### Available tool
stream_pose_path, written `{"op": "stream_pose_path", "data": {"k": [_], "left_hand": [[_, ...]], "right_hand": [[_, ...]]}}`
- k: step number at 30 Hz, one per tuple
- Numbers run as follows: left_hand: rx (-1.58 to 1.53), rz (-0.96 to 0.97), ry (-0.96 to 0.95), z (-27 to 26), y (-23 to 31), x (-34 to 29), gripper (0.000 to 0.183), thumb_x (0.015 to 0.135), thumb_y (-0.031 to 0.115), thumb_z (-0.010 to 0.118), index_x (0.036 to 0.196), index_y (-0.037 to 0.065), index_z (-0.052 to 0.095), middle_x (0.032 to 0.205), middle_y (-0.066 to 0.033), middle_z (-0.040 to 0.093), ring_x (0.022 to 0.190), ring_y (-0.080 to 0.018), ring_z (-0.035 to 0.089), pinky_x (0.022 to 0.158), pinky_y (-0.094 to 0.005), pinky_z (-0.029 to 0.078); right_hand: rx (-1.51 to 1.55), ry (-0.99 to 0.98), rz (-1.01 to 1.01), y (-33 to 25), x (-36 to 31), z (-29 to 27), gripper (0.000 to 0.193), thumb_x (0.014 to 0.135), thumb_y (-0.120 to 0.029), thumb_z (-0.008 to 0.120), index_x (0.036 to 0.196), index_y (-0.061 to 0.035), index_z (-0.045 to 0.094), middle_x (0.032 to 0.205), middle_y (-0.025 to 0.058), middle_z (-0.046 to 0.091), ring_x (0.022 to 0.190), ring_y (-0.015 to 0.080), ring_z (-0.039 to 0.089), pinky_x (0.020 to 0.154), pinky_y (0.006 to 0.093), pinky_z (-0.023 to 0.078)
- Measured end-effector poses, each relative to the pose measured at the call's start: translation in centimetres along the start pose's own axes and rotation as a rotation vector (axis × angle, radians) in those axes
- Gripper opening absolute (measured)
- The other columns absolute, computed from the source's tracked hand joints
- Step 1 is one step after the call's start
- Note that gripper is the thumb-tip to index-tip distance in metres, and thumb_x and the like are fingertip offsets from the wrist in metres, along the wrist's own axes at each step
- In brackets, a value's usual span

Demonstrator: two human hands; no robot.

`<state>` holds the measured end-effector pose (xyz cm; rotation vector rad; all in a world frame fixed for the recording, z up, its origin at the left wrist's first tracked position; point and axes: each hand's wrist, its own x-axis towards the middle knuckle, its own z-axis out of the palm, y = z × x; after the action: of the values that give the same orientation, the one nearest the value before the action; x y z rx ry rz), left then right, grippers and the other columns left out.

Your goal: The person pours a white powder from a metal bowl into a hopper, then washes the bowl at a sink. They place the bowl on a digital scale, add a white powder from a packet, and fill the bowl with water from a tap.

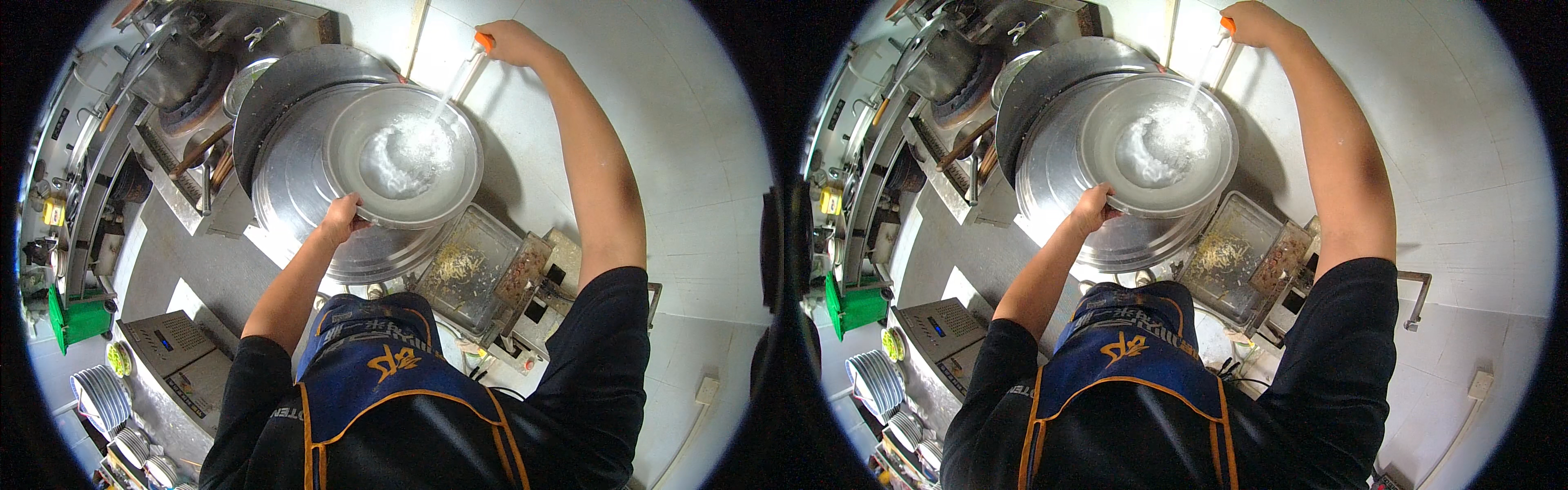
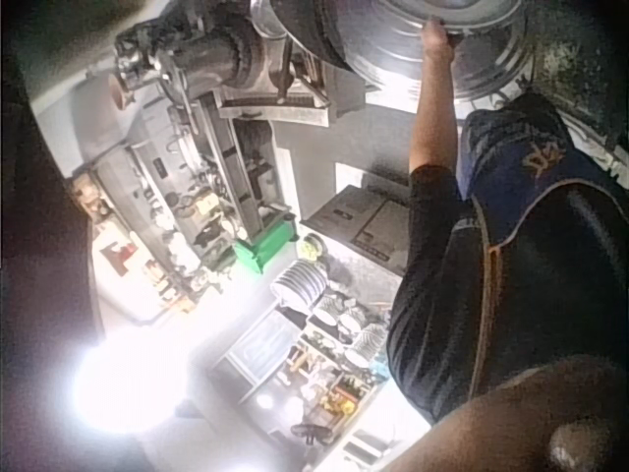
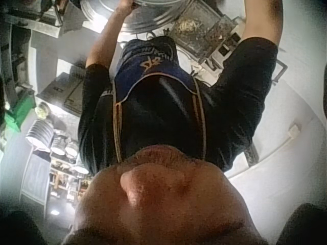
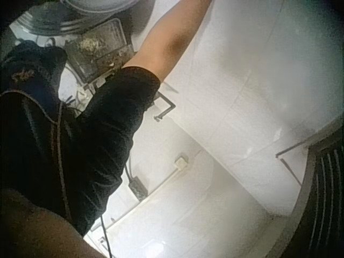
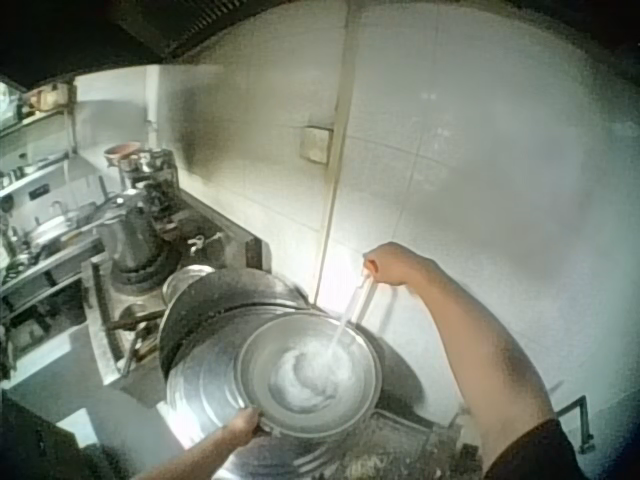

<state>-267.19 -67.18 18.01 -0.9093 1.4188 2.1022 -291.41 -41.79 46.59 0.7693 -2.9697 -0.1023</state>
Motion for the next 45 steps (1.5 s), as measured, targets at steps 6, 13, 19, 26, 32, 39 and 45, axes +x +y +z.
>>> {"op": "stream_pose_path", "data": {"k": [6,13,19,26,32,39,45], "left_hand": [[-0.022,0.004,-0.005,-0.3,-0.3,0.5,0.023,0.086,0.019,0.048,0.095,-0.002,0.050,0.088,-0.0132,0.056,0.069,-0.0246,0.061,0.060,-0.0348,0.058],[-0.018,0.004,0.024,-0.2,-0.1,-0.1,0.023,0.086,0.019,0.048,0.096,-0.002,0.051,0.088,-0.0130,0.056,0.069,-0.0245,0.061,0.060,-0.0343,0.058],[-0.010,0.020,0.010,-0.1,-0.1,0.1,0.026,0.085,0.019,0.048,0.098,-0.003,0.052,0.088,-0.0133,0.057,0.069,-0.0248,0.062,0.060,-0.0347,0.058],[-0.012,0.021,0.015,-0.2,-0.2,0.2,0.026,0.085,0.020,0.048,0.098,-0.002,0.052,0.089,-0.0134,0.058,0.069,-0.0250,0.062,0.061,-0.0358,0.059],[-0.017,0.013,0.027,0.1,-0.2,0.1,0.025,0.085,0.019,0.048,0.097,-0.003,0.052,0.089,-0.0139,0.059,0.068,-0.0252,0.062,0.060,-0.0358,0.058],[-0.031,0.014,0.002,-0.2,-0.2,0.1,0.025,0.085,0.018,0.047,0.096,-0.003,0.053,0.087,-0.0135,0.059,0.068,-0.0253,0.062,0.060,-0.0349,0.058],[-0.010,0.006,0.007,0.2,0.2,-0.6,0.026,0.086,0.019,0.047,0.099,-0.003,0.052,0.088,-0.0134,0.058,0.069,-0.0243,0.061,0.061,-0.0343,0.058]], "right_hand": [[-0.027,-0.025,0.034,-0.2,0.1,-0.2,0.046,0.080,-0.008,0.064,0.126,-0.0085,0.057,0.114,0.0120,0.063,0.098,0.0243,0.061,0.090,0.0346,0.047],[-0.065,-0.042,0.043,-0.7,0.2,-0.2,0.048,0.081,-0.009,0.065,0.128,-0.0103,0.054,0.120,0.0114,0.060,0.105,0.0252,0.059,0.096,0.0349,0.045],[-0.066,-0.002,0.043,-0.2,-0.1,0.0,0.048,0.081,-0.009,0.065,0.128,-0.0101,0.055,0.119,0.0117,0.060,0.104,0.0246,0.060,0.095,0.0351,0.046],[-0.047,-0.036,0.044,-0.5,0.1,-0.4,0.049,0.080,-0.010,0.066,0.128,-0.0092,0.055,0.120,0.0123,0.060,0.105,0.0253,0.059,0.095,0.0351,0.046],[-0.086,0.007,0.000,0.1,0.2,0.2,0.047,0.080,-0.011,0.066,0.126,-0.0086,0.056,0.119,0.0124,0.061,0.103,0.0253,0.060,0.094,0.0349,0.046],[-0.051,-0.024,0.023,-0.6,0.0,-0.6,0.047,0.080,-0.011,0.066,0.125,-0.0087,0.057,0.114,0.0118,0.063,0.100,0.0253,0.061,0.091,0.0355,0.047],[-0.006,-0.051,0.036,-0.8,-0.2,-0.9,0.048,0.078,-0.009,0.066,0.125,-0.0080,0.057,0.111,0.0117,0.064,0.096,0.0237,0.062,0.088,0.0339,0.048]]}}
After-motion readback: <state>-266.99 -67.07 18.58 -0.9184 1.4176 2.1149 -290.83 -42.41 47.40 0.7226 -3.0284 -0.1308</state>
